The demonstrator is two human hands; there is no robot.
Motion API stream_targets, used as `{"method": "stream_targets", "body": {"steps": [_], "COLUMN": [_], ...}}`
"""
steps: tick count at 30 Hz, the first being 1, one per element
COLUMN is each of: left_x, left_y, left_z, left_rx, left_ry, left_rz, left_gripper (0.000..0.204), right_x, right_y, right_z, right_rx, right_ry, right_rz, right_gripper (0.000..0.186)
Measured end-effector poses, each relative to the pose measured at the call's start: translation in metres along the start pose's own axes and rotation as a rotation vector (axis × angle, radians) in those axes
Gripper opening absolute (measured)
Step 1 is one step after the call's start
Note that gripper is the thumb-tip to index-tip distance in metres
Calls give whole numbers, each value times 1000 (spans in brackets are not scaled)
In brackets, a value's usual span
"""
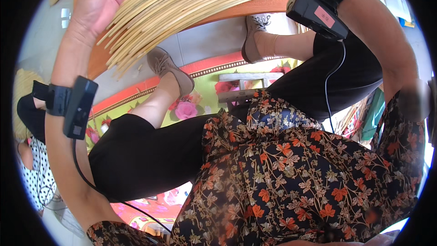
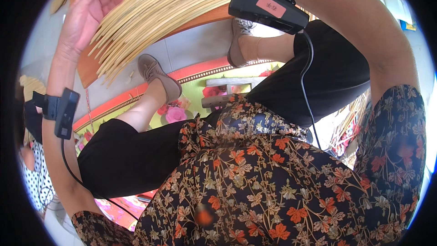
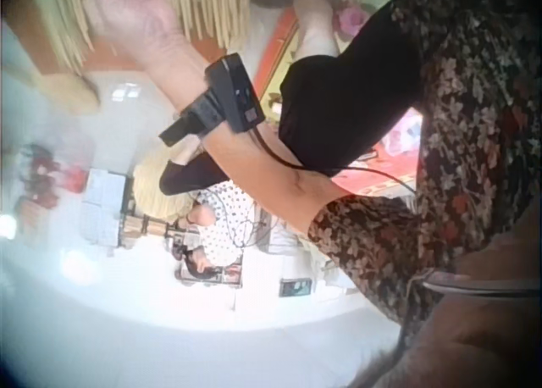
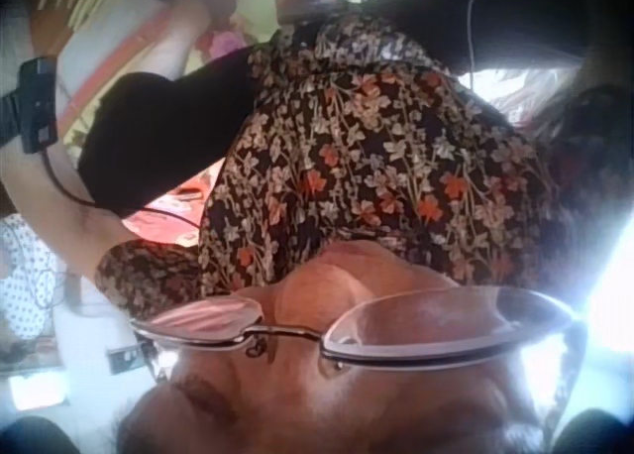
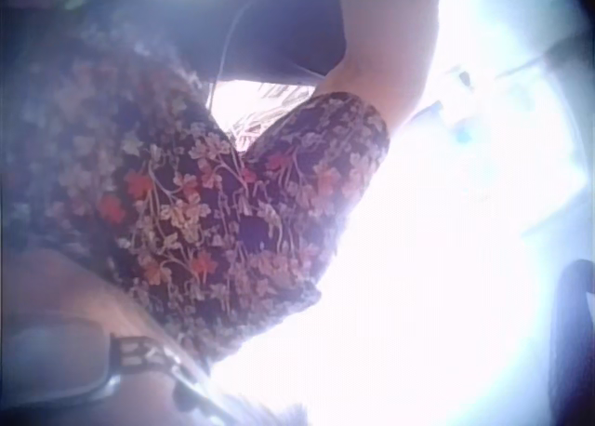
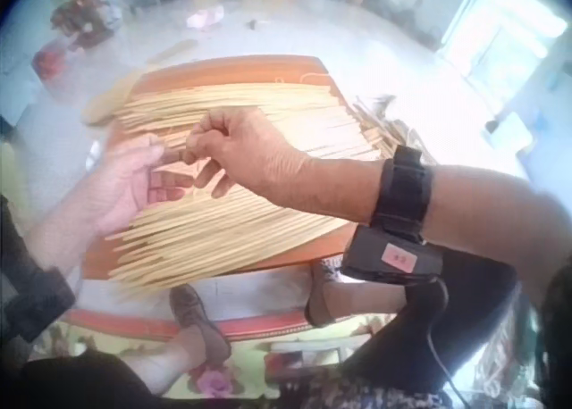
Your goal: The person weaves thin bamboo strips together using a needle and thread. They repeatedly pass the needle through the strips, pull the thread tight, and adjust the alignment of the strips. The person also uses scissors to cut the thread at the end.
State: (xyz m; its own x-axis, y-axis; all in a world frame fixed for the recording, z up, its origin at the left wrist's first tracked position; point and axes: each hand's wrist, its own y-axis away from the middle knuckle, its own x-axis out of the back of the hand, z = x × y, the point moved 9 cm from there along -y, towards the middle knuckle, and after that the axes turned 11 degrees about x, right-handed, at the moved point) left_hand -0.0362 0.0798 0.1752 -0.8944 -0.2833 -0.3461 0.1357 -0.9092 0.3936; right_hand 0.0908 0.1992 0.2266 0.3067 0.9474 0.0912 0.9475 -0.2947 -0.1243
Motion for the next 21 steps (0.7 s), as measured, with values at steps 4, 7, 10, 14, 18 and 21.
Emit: {"method": "stream_targets", "body": {"steps": [4,7,10,14,18,21], "left_x": [-36,-42,-36,-29,-40,-9], "left_y": [-16,-18,-21,-39,-38,-49], "left_z": [-17,-10,4,16,24,28], "left_rx": [35,-21,-88,-129,-106,-44], "left_ry": [-68,-51,-12,-70,-307,-280], "left_rz": [-98,-23,78,28,116,37], "left_gripper": [32,30,27,26,19,22], "right_x": [11,13,14,22,72,109], "right_y": [7,12,10,21,50,102], "right_z": [2,-15,-25,-39,-63,-153], "right_rx": [18,-2,-43,-182,-118,-64], "right_ry": [-87,-93,-87,132,331,621], "right_rz": [10,24,75,65,28,214], "right_gripper": [17,17,19,22,27,34]}}
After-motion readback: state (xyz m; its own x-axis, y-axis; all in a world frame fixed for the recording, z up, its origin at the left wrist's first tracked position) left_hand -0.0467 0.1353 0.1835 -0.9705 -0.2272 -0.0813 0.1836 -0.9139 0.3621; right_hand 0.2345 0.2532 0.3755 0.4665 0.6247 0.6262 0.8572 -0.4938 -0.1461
